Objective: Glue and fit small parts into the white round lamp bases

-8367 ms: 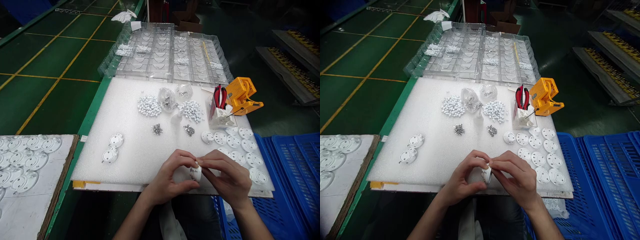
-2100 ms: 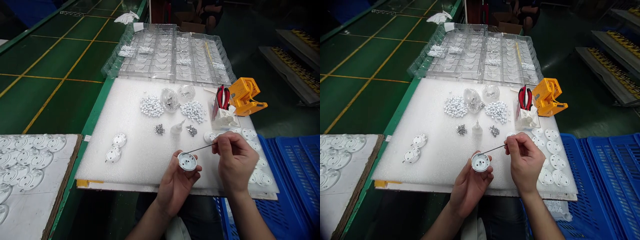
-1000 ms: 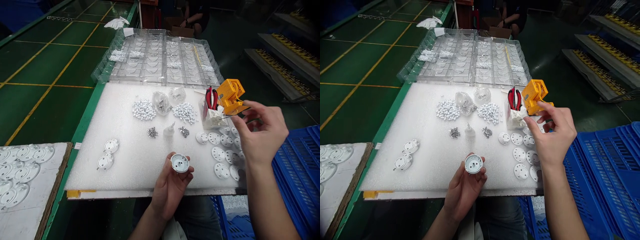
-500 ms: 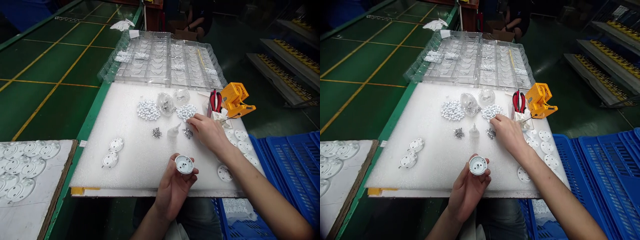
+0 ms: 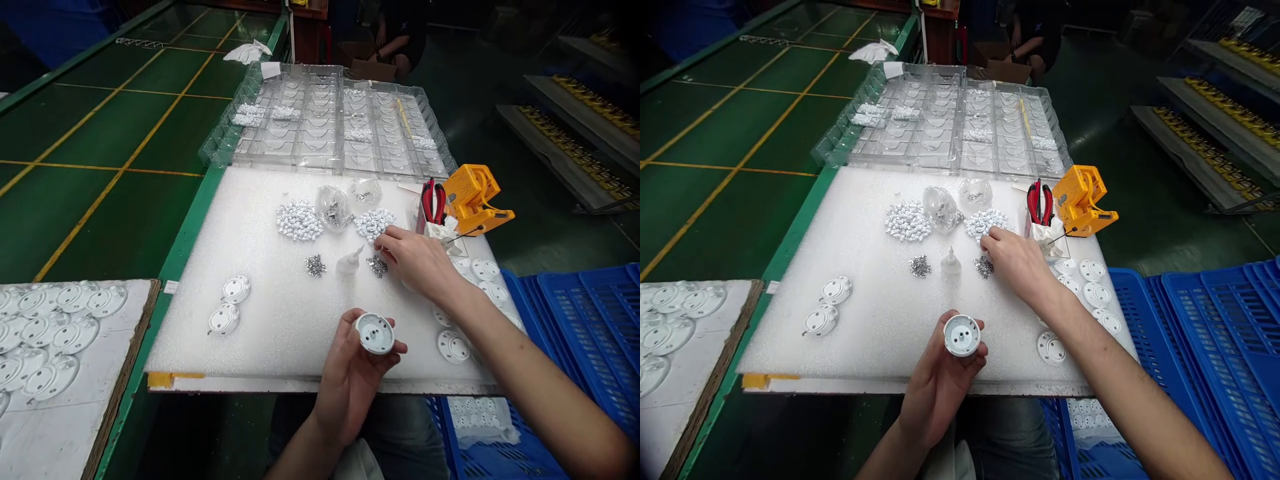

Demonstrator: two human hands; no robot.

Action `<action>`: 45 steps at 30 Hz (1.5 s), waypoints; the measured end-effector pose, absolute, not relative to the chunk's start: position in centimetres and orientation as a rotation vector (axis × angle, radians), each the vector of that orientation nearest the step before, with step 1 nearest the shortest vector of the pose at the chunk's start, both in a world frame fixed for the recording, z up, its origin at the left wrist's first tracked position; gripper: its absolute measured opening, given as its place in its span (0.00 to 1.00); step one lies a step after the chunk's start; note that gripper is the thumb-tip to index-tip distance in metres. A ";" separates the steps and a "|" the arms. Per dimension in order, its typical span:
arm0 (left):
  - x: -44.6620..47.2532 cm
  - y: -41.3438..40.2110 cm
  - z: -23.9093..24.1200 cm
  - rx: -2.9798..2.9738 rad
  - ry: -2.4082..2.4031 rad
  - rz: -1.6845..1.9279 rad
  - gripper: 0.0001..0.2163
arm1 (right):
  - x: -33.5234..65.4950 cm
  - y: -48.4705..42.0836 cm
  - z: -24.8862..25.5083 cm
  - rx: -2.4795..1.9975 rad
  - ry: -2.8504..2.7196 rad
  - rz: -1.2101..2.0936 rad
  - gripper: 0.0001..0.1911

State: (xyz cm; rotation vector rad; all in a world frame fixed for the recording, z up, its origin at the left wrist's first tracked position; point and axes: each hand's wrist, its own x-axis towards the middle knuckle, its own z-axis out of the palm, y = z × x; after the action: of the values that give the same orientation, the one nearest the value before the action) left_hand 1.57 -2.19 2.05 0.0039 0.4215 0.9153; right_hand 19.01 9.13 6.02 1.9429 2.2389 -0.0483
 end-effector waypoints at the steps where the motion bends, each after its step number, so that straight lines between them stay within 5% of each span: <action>1: 1.4 -2.2 2.1 0.089 0.425 0.940 0.15 | 19.0 9.1 6.0 1.925 2.257 -0.040 0.12; 9: 0.5 0.4 1.5 0.771 0.596 1.008 0.08 | 20.3 9.1 6.4 1.994 2.507 -0.179 0.05; 12: 0.6 0.5 0.8 0.970 0.642 0.997 0.06 | 21.0 7.3 7.6 2.131 2.729 -0.798 0.01; 16: 0.6 0.2 0.3 1.049 0.640 1.084 0.09 | 20.7 3.7 8.3 2.150 2.583 -1.674 0.08; 20: 0.4 0.1 0.2 1.106 0.690 1.086 0.12 | 19.6 1.4 7.4 2.148 2.323 -1.984 0.11; 40: 0.1 0.6 0.6 1.369 0.799 1.025 0.11 | 18.4 0.1 5.5 2.391 2.417 -1.902 0.11; 45: 0.2 0.8 0.8 1.272 0.780 1.049 0.09 | 17.8 -1.1 5.3 2.240 3.039 -1.198 0.10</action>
State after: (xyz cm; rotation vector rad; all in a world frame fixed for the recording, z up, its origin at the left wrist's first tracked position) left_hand 0.17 0.76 0.78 1.2722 0.7796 1.0490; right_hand 17.76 -1.15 5.33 2.2404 3.0394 -1.1983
